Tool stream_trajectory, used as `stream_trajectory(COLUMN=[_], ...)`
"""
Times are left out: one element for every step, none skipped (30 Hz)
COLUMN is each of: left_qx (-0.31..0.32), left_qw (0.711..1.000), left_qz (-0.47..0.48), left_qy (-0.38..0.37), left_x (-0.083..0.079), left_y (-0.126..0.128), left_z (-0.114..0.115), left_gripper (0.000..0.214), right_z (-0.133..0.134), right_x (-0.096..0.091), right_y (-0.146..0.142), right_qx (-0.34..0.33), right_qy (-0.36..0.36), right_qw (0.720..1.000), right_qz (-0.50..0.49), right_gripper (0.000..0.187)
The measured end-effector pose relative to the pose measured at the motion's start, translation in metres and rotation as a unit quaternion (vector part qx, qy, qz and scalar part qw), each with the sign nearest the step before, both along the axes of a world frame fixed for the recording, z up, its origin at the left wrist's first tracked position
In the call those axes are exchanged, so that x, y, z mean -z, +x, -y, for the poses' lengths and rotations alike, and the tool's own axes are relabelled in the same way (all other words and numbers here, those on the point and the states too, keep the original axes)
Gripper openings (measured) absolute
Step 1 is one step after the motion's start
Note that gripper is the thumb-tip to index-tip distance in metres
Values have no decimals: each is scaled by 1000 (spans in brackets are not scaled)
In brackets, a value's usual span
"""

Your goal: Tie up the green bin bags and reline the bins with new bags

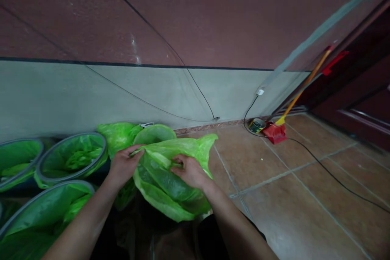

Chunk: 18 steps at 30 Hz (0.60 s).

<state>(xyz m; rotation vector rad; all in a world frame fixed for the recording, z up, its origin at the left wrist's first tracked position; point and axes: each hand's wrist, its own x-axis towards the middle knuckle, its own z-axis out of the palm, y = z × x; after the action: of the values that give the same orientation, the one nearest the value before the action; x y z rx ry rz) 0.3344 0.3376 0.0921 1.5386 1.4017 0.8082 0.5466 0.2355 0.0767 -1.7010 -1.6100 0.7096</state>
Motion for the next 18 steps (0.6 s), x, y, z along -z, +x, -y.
stream_trajectory(left_qx=[1, 3, 8, 15, 24, 35, 51, 69, 87, 102, 110, 108, 98, 85, 68, 50, 35, 21], left_qw=[1000, 999, 999, 997, 993, 987, 979, 969, 957, 945, 933, 923, 916, 911, 910, 911, 915, 924], left_qz=[-11, -27, -46, -69, -95, -123, -154, -186, -220, -254, -288, -320, -346, -365, -376, -381, -377, -360], left_qy=[6, 16, 28, 44, 67, 96, 125, 150, 169, 180, 185, 184, 180, 172, 161, 149, 139, 131], left_x=[3, 5, 8, 10, 11, 12, 13, 14, 14, 15, 15, 16, 17, 17, 17, 16, 15, 13], left_y=[1, 2, 3, 3, 2, 1, 0, -2, -4, -6, -8, -10, -11, -13, -15, -17, -20, -23], left_z=[-3, -5, -7, -9, -10, -11, -12, -12, -12, -12, -12, -13, -13, -14, -16, -18, -20, -22], left_gripper=[47, 45, 43, 41, 40, 38, 37, 37, 38, 41, 44, 46, 48, 48, 48, 48, 47, 46], right_z=[-1, -2, -3, -4, -5, -5, -6, -6, -5, -4, -2, 0, 2, 5, 7, 9, 12, 14], right_x=[1, 1, 2, 2, 2, 1, -1, -3, -5, -8, -11, -14, -17, -20, -22, -23, -24, -25], right_y=[-2, -3, -3, -3, -1, 1, 5, 9, 14, 19, 24, 28, 32, 35, 38, 42, 45, 50], right_qx=[1, 6, 15, 27, 43, 66, 93, 122, 152, 181, 211, 239, 264, 288, 309, 328, 345, 362], right_qy=[-3, -9, -16, -18, -8, 12, 38, 67, 96, 124, 152, 178, 203, 224, 243, 258, 271, 282], right_qw=[1000, 1000, 999, 998, 997, 995, 991, 985, 978, 968, 957, 944, 931, 919, 907, 897, 887, 877], right_qz=[7, 19, 33, 50, 65, 78, 88, 98, 109, 121, 132, 142, 149, 151, 150, 147, 145, 142], right_gripper=[21, 19, 19, 19, 21, 23, 25, 27, 27, 27, 26, 26, 25, 25, 24, 23, 21, 20])
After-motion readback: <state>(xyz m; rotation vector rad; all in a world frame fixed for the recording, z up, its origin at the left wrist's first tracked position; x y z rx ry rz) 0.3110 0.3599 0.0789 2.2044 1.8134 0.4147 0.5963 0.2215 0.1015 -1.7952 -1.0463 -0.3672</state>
